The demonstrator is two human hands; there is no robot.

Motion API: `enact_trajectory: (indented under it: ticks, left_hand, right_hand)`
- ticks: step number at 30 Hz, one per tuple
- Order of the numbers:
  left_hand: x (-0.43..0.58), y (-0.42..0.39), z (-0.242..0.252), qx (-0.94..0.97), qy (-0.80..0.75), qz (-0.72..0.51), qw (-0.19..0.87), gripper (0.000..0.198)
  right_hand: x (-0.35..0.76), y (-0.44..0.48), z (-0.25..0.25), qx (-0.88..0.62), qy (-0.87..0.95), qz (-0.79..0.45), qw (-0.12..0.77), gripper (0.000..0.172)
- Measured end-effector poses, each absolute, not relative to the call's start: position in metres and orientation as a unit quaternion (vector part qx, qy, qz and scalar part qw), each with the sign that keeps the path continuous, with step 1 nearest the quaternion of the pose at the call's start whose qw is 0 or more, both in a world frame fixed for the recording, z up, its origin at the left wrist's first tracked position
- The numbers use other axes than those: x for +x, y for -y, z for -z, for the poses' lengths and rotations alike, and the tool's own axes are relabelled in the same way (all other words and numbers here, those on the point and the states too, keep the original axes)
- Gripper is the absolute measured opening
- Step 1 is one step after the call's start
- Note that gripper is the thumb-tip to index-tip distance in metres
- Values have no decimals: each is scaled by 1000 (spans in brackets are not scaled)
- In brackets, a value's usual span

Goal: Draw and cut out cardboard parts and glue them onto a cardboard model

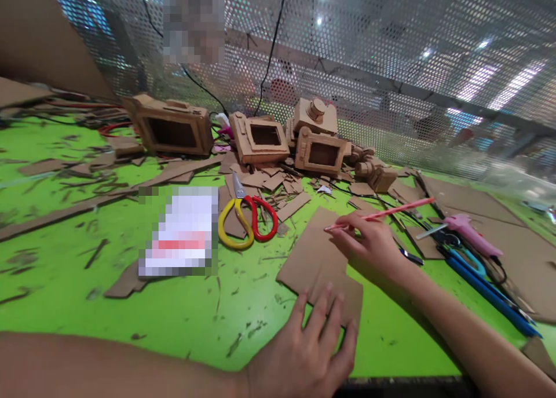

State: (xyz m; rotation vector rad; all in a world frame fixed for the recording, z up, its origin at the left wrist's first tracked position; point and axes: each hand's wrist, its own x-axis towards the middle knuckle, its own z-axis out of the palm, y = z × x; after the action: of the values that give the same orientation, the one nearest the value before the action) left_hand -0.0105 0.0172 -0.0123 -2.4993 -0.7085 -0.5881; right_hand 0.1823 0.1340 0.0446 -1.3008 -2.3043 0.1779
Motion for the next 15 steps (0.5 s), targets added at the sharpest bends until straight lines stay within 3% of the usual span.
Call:
enact_trajectory:
  ticks: [5, 15]
  left_hand:
    - [-7, -15, 28, -912, 275, 207, 225, 45]
    - [-7, -18, 21, -895, 279, 261, 231, 34]
  right_hand:
    - [175, -132, -39, -484, 816, -148, 280, 19]
    - [175, -131, -33, -473, 825, -82, 299, 16]
